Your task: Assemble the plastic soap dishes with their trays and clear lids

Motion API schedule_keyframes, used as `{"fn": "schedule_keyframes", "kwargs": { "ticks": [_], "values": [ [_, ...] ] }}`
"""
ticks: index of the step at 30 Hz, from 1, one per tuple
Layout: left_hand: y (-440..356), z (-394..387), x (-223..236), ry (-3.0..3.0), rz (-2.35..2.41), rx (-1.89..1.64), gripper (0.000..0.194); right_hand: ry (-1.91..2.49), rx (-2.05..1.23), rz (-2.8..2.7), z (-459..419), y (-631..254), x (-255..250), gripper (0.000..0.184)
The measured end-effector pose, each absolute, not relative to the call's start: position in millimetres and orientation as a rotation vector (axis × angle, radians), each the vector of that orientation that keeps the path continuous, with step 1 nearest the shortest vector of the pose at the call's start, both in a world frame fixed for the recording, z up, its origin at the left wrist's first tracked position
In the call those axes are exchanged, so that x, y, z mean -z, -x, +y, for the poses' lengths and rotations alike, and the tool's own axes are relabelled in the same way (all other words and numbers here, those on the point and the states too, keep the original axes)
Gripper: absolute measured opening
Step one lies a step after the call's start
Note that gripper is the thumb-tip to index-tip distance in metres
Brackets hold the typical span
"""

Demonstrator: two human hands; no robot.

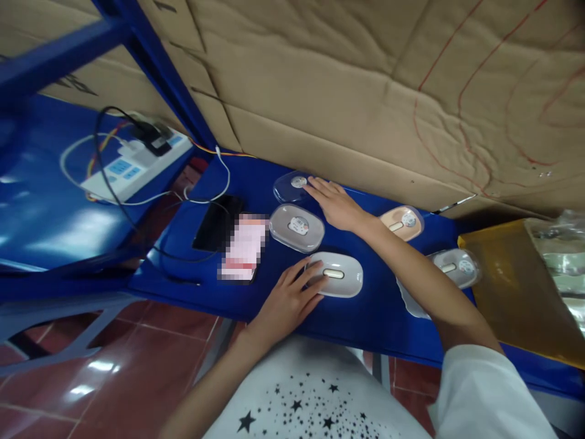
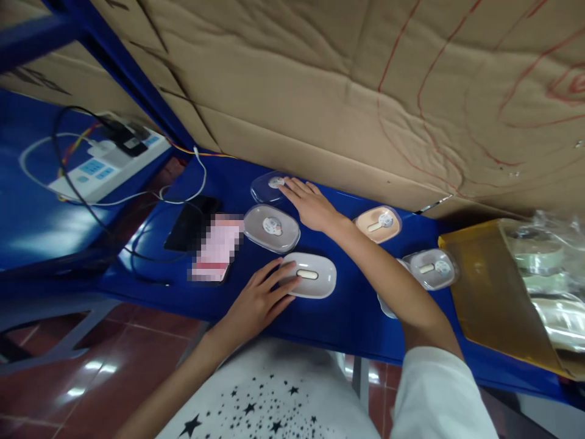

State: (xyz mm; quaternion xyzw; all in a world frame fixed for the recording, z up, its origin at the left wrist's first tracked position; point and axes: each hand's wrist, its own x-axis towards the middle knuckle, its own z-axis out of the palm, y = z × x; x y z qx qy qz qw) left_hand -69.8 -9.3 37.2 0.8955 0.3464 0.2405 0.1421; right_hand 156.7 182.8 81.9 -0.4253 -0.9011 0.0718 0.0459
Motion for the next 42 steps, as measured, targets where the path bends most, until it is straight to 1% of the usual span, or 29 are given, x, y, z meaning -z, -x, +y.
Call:
{"fn": "schedule_keyframes", "kwargs": {
  "ticks": [2,5,7,10,13,18,20,22,25,28,33,38,42],
  "values": [
    [70.9,-11.7,-37.4,-2.555,1.006,-0.680,0.037,1.291,-0.189,-2.776,191.6,-147.1,-78.1,0.064],
    [75.2,-13.4,-39.8,-2.528,0.988,-0.663,0.038,1.316,-0.095,-2.741,177.7,-159.1,-79.3,0.059],
    [78.8,-12.0,-42.0,-2.528,0.958,-0.649,0.037,1.382,-0.096,-2.669,162.4,-178.3,-80.7,0.063],
    [82.1,-5.6,-43.9,-2.547,0.891,-0.624,0.037,1.533,-0.269,-2.579,139.9,-205.8,-82.1,0.073],
    [80.9,1.3,-44.3,-2.534,0.865,-0.639,0.044,1.587,-0.369,-2.558,113.6,-221.4,-88.9,0.074],
    [77.1,2.6,-43.6,-2.403,0.894,-0.688,0.057,1.685,-0.151,-2.470,40.3,-230.3,-116.8,0.062],
    [76.2,0.2,-41.8,-2.347,0.914,-0.718,0.062,1.663,-0.244,-2.443,6.4,-231.3,-124.1,0.065],
    [75.0,-2.3,-39.3,-2.287,0.936,-0.738,0.068,1.620,-0.404,-2.456,-22.4,-229.9,-124.7,0.068],
    [72.0,-4.4,-36.2,-2.183,0.939,-0.708,0.079,1.599,-0.522,-2.497,-48.4,-221.7,-116.0,0.067],
    [68.8,-3.9,-35.2,-2.104,0.905,-0.678,0.087,1.564,-0.465,-2.525,-54.6,-209.2,-106.5,0.067],
    [67.9,-0.5,-36.0,-2.047,0.900,-0.643,0.094,1.482,-0.293,-2.600,-50.2,-194.8,-97.8,0.063],
    [67.7,-1.2,-35.4,-2.010,0.904,-0.659,0.098,1.529,-0.253,-2.556,-50.1,-194.2,-84.4,0.066],
    [67.7,-2.6,-35.6,-1.992,0.905,-0.631,0.098,1.477,-0.206,-2.557,-52.8,-192.9,-74.3,0.067]
  ]
}}
